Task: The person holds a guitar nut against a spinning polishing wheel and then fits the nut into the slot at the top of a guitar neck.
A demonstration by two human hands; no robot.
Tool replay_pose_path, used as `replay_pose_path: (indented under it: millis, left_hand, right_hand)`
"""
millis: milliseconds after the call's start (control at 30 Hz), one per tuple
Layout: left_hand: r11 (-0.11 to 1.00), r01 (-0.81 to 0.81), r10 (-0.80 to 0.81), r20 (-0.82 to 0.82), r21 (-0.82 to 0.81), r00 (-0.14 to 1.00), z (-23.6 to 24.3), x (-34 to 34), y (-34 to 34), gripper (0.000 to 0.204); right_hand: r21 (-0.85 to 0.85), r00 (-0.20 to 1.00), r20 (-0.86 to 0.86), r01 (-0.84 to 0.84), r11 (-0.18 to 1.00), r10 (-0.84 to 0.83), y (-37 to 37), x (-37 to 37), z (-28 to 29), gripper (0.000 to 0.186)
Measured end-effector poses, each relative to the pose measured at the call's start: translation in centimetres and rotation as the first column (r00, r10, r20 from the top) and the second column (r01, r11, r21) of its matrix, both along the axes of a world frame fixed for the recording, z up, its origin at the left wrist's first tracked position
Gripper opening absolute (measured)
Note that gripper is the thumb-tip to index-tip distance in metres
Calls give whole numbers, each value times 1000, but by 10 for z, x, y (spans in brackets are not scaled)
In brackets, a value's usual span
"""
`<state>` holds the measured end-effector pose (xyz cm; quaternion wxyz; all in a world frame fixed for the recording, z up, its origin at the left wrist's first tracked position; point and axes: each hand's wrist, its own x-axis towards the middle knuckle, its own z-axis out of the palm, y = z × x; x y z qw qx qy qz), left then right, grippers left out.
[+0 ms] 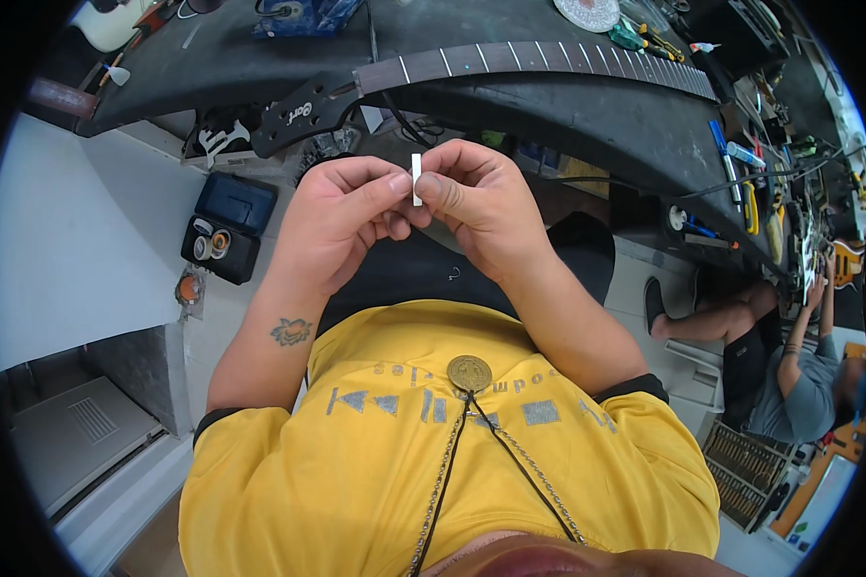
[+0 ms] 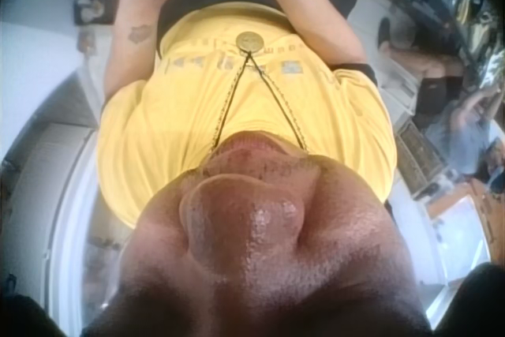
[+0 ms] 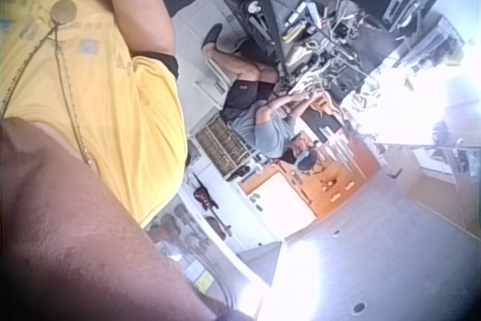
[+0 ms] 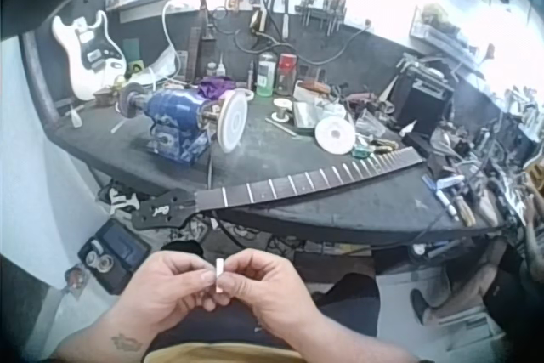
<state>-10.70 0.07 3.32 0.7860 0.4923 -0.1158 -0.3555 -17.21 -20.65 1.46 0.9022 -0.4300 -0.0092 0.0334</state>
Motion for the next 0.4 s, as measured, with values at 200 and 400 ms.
replay_pose_path:
  millis: [200, 400]
  left_hand:
    - [984, 5, -53, 264, 178, 963, 0, 1, 2, 21]
    - [755, -519, -6, 795, 401, 606, 48, 72, 18, 23]
  right_hand:
    - [-30, 1000, 7, -10, 999, 10, -3, -3, -4, 19]
    - [-223, 977, 113, 201, 954, -180, -22, -4, -12, 18]
